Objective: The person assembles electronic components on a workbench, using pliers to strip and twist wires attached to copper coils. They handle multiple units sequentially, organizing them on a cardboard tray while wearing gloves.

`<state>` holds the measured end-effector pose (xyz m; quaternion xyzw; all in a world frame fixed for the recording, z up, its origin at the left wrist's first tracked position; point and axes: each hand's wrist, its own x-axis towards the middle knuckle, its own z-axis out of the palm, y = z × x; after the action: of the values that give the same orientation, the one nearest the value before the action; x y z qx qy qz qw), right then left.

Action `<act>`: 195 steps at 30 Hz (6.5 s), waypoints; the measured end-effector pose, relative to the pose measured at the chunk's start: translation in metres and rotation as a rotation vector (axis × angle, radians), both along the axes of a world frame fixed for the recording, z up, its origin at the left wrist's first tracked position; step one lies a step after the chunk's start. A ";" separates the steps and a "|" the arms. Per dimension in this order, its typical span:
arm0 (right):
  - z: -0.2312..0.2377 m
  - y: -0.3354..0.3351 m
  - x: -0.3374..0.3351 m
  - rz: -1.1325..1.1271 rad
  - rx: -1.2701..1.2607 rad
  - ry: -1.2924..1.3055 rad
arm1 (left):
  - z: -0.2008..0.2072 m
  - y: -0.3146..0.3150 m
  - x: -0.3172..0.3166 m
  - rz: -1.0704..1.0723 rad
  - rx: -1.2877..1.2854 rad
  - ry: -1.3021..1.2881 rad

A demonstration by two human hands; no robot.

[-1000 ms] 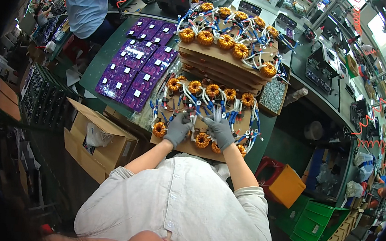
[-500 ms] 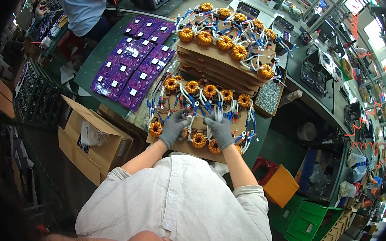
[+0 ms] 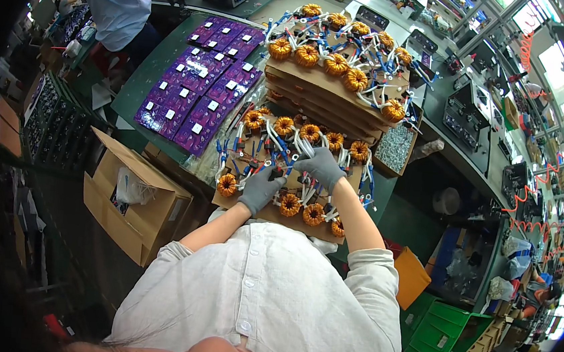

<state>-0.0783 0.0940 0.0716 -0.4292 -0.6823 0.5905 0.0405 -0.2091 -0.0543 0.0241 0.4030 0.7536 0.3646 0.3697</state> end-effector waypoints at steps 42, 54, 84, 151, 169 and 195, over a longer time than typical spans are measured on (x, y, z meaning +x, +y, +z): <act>0.008 0.029 -0.030 0.191 -0.130 -0.235 | -0.002 0.002 -0.004 -0.012 -0.066 -0.004; -0.012 0.008 -0.044 0.404 0.130 -0.203 | 0.005 0.001 -0.002 -0.006 -0.104 -0.046; -0.056 -0.032 -0.021 -0.073 0.052 0.103 | 0.007 -0.005 -0.026 -0.009 -0.098 -0.662; 0.012 -0.094 -0.043 -0.132 -0.620 0.409 | 0.026 -0.018 -0.068 0.273 0.310 -0.654; -0.018 -0.093 -0.050 -0.288 -0.366 0.381 | -0.001 -0.051 -0.068 -0.046 0.020 0.340; -0.028 -0.050 -0.058 0.019 -0.036 0.152 | -0.025 -0.042 -0.077 0.069 0.007 -0.451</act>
<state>-0.1366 0.0436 0.0440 -0.3774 -0.6705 0.6339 0.0787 -0.2859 -0.0965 -0.0010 0.2867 0.6640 0.4604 0.5147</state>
